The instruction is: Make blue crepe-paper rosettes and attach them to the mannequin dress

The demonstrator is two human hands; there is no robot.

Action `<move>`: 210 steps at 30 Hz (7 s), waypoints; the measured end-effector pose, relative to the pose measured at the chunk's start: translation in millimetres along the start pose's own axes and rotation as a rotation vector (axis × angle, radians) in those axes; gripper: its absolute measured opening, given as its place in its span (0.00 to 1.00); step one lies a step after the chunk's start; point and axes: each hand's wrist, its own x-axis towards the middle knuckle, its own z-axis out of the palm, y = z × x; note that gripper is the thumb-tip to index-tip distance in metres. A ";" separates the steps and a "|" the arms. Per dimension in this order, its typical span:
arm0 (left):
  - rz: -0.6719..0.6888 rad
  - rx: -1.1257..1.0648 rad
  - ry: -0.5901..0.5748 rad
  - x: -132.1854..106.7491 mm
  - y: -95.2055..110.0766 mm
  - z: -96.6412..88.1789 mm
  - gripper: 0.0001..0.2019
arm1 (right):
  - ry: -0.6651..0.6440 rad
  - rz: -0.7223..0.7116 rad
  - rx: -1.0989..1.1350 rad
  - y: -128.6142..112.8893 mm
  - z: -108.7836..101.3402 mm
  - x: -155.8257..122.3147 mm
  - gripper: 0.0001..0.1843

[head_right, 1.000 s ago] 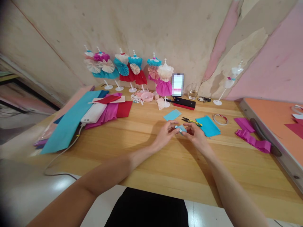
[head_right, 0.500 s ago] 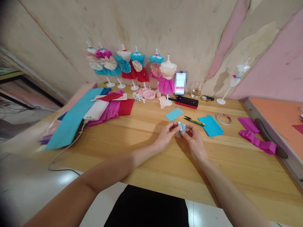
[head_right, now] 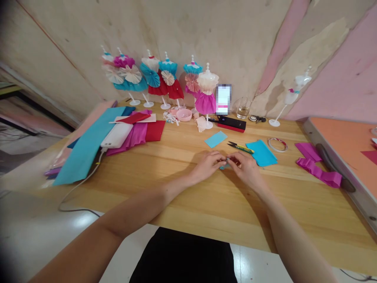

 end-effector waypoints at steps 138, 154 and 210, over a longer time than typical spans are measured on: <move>0.084 0.357 0.057 -8.8 20.8 -0.7 0.06 | 0.304 -0.168 -0.352 -19.8 23.1 -15.2 0.05; 0.156 0.441 0.029 -6.2 16.9 -1.0 0.08 | 0.253 -0.154 -0.323 -20.7 24.5 -14.4 0.07; -0.050 0.117 0.069 -0.7 18.1 -4.2 0.07 | 0.262 -0.055 -0.163 -14.7 23.4 -10.9 0.07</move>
